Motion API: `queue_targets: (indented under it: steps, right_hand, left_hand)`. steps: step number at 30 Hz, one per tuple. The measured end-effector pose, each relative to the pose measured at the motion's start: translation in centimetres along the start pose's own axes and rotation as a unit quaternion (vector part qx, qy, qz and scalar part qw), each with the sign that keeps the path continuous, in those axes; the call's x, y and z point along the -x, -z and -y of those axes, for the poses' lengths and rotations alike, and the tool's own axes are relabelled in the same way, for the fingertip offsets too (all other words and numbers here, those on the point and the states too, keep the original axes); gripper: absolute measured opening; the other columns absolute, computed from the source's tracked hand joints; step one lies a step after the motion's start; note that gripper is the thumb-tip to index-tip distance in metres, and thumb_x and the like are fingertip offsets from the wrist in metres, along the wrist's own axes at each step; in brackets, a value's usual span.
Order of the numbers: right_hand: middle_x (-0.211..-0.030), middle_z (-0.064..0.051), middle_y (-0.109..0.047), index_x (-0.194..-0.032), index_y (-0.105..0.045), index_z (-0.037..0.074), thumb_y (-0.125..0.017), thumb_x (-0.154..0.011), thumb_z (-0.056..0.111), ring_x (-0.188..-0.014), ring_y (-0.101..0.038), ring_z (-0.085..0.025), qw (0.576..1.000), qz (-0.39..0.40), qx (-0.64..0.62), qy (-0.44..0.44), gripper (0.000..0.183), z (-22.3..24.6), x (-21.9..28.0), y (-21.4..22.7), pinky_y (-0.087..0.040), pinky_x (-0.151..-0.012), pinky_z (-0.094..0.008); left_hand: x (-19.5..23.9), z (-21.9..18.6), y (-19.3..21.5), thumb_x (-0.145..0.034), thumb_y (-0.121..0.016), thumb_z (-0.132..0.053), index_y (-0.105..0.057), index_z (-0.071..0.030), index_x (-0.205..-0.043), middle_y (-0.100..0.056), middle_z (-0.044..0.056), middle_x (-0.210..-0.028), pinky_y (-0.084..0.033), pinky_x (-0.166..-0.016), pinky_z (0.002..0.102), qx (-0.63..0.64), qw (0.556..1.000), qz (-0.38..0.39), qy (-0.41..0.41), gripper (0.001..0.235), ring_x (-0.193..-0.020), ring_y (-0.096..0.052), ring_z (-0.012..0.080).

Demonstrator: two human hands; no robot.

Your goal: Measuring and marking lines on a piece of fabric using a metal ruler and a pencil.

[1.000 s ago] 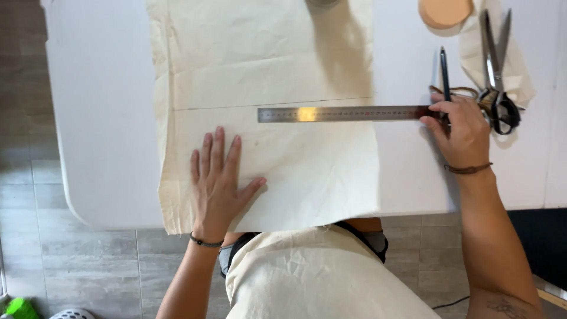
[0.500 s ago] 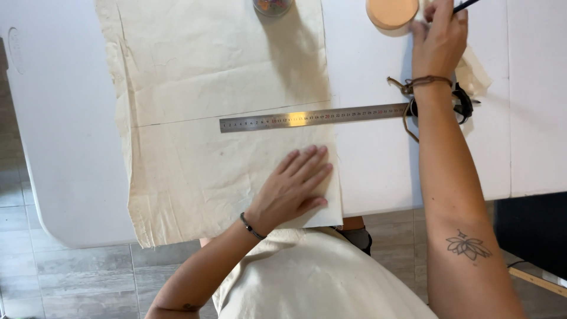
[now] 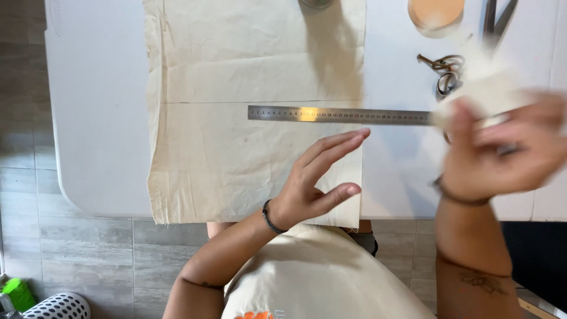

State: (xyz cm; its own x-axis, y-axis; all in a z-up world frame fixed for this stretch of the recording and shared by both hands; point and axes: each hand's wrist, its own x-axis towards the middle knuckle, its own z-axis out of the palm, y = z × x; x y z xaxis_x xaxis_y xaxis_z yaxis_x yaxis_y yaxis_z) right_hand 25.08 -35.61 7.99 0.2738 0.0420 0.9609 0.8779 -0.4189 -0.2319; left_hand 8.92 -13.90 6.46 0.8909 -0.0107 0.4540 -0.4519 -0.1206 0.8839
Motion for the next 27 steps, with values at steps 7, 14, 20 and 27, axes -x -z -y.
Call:
queue_targets:
  steps: [7,14,20,27]
  right_hand:
    - [-0.095,-0.022,-0.078,-0.079,-0.054,0.004,-0.074,-0.088,0.001,-0.081,-0.079,-0.036,0.901,0.263,-0.307,-0.159,0.023,15.2,1.0,-4.1,-0.064,-0.059,-0.034]
    - [-0.116,-0.023,-0.068,-0.109,-0.042,0.004,-0.088,-0.079,0.035,-0.088,-0.064,-0.013,0.808,0.258,-0.311,-0.429,0.064,14.3,4.4,-4.2,-0.057,-0.082,-0.028]
    - [-0.097,-0.029,-0.071,-0.088,-0.047,-0.001,-0.083,-0.097,0.009,-0.082,-0.074,-0.032,0.840,0.360,-0.128,-0.385,0.038,12.0,7.2,-7.1,-0.059,-0.067,-0.034]
    - [-0.082,-0.007,-0.066,-0.104,-0.072,0.014,-0.081,-0.096,0.014,-0.076,-0.070,-0.027,0.886,0.422,0.032,-0.191,0.012,11.1,10.3,-9.8,-0.061,-0.066,-0.037]
  left_hand:
    - [4.8,7.1,0.3,-0.109,-0.058,-0.023,-0.073,-0.003,-0.108,-0.078,0.007,-0.094,-0.062,-0.078,0.034,0.239,0.918,-0.244,0.200,0.025,-0.086,-0.071,0.0112]
    - [3.6,0.1,4.5,-0.089,-0.083,-0.025,-0.070,-0.005,-0.092,-0.074,0.007,-0.077,-0.058,-0.058,0.029,0.233,0.897,-0.161,0.339,0.024,-0.069,-0.070,0.0124]
    - [6.1,4.7,6.7,-0.097,-0.075,-0.022,-0.049,-0.003,-0.111,-0.061,0.005,-0.086,-0.056,-0.069,0.028,0.185,0.888,-0.263,0.329,0.035,-0.078,-0.062,0.0124]
    - [5.2,4.3,7.7,-0.102,-0.063,-0.012,-0.063,-0.013,-0.118,-0.050,0.003,-0.076,-0.053,-0.051,0.038,-0.380,0.888,-0.122,0.227,0.016,-0.057,-0.063,0.0255]
